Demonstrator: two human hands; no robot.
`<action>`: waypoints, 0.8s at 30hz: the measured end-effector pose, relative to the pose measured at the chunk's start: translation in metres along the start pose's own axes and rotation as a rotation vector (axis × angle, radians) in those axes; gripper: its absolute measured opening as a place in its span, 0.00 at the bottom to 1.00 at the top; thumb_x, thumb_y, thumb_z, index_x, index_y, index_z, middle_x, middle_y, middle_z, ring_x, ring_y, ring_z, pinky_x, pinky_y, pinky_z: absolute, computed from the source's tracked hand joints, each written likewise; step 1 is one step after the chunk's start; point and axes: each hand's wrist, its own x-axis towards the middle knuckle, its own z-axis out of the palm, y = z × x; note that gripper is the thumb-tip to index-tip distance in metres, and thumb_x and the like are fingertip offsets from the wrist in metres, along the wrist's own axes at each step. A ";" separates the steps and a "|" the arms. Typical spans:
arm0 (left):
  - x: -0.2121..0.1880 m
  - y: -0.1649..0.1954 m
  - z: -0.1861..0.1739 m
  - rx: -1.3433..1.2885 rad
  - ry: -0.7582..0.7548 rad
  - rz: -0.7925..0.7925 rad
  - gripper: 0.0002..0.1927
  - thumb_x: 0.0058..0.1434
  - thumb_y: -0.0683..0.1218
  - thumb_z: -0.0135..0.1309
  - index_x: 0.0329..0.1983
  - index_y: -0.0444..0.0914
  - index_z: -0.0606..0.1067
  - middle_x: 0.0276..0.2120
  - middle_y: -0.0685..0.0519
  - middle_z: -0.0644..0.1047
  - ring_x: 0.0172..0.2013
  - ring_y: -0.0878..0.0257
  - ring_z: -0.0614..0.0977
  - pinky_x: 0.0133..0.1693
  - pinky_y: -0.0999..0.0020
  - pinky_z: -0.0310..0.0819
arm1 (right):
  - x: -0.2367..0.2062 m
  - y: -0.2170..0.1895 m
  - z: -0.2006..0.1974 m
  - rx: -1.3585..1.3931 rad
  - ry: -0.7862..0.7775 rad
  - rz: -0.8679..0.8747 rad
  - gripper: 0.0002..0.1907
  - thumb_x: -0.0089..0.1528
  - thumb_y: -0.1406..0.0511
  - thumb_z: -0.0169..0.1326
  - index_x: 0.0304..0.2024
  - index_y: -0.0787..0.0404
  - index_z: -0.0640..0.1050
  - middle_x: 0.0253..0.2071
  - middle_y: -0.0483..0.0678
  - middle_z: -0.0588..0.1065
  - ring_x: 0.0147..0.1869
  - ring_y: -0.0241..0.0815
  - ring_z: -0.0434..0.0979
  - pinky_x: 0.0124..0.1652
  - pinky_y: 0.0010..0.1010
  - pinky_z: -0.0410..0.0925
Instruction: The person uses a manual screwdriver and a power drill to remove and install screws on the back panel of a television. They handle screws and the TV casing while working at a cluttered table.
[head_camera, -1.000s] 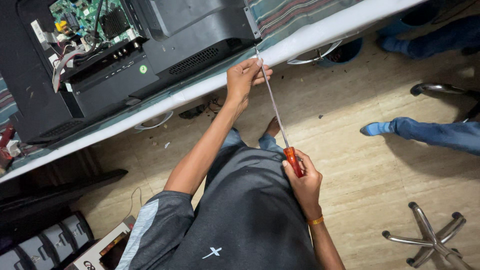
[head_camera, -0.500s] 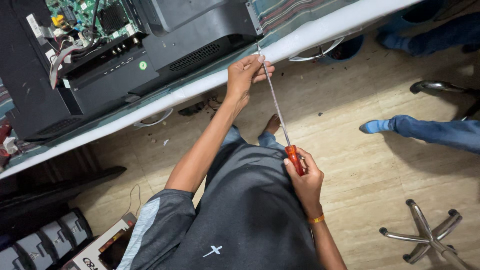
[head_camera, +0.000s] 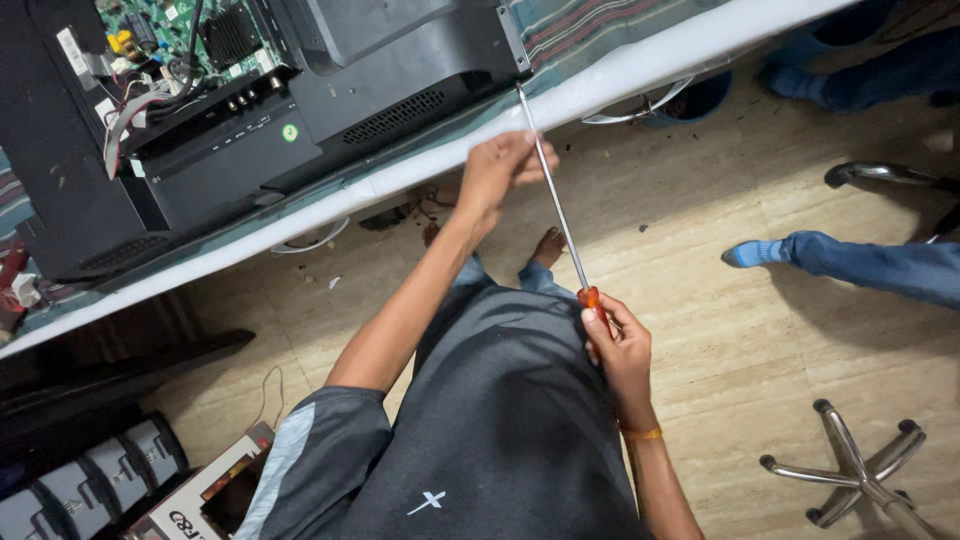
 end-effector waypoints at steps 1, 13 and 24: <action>-0.010 -0.002 0.000 0.002 -0.062 -0.032 0.19 0.70 0.47 0.50 0.54 0.26 0.75 0.44 0.39 0.82 0.44 0.54 0.87 0.45 0.65 0.86 | 0.003 0.004 -0.003 0.086 -0.025 0.054 0.20 0.68 0.63 0.54 0.60 0.67 0.77 0.33 0.45 0.75 0.26 0.27 0.67 0.25 0.18 0.61; -0.025 -0.034 -0.006 -0.173 -0.257 -0.282 0.14 0.68 0.42 0.55 0.49 0.25 0.74 0.44 0.34 0.81 0.44 0.48 0.86 0.45 0.60 0.86 | 0.013 -0.001 -0.011 0.214 0.021 0.244 0.28 0.66 0.47 0.45 0.61 0.56 0.70 0.38 0.51 0.78 0.24 0.35 0.74 0.20 0.23 0.64; -0.027 -0.037 -0.005 -0.102 -0.193 -0.258 0.13 0.69 0.46 0.56 0.44 0.29 0.74 0.40 0.38 0.81 0.40 0.53 0.87 0.42 0.61 0.86 | -0.007 0.007 0.012 0.027 0.078 -0.055 0.21 0.70 0.59 0.57 0.62 0.62 0.74 0.50 0.51 0.77 0.47 0.47 0.79 0.44 0.34 0.72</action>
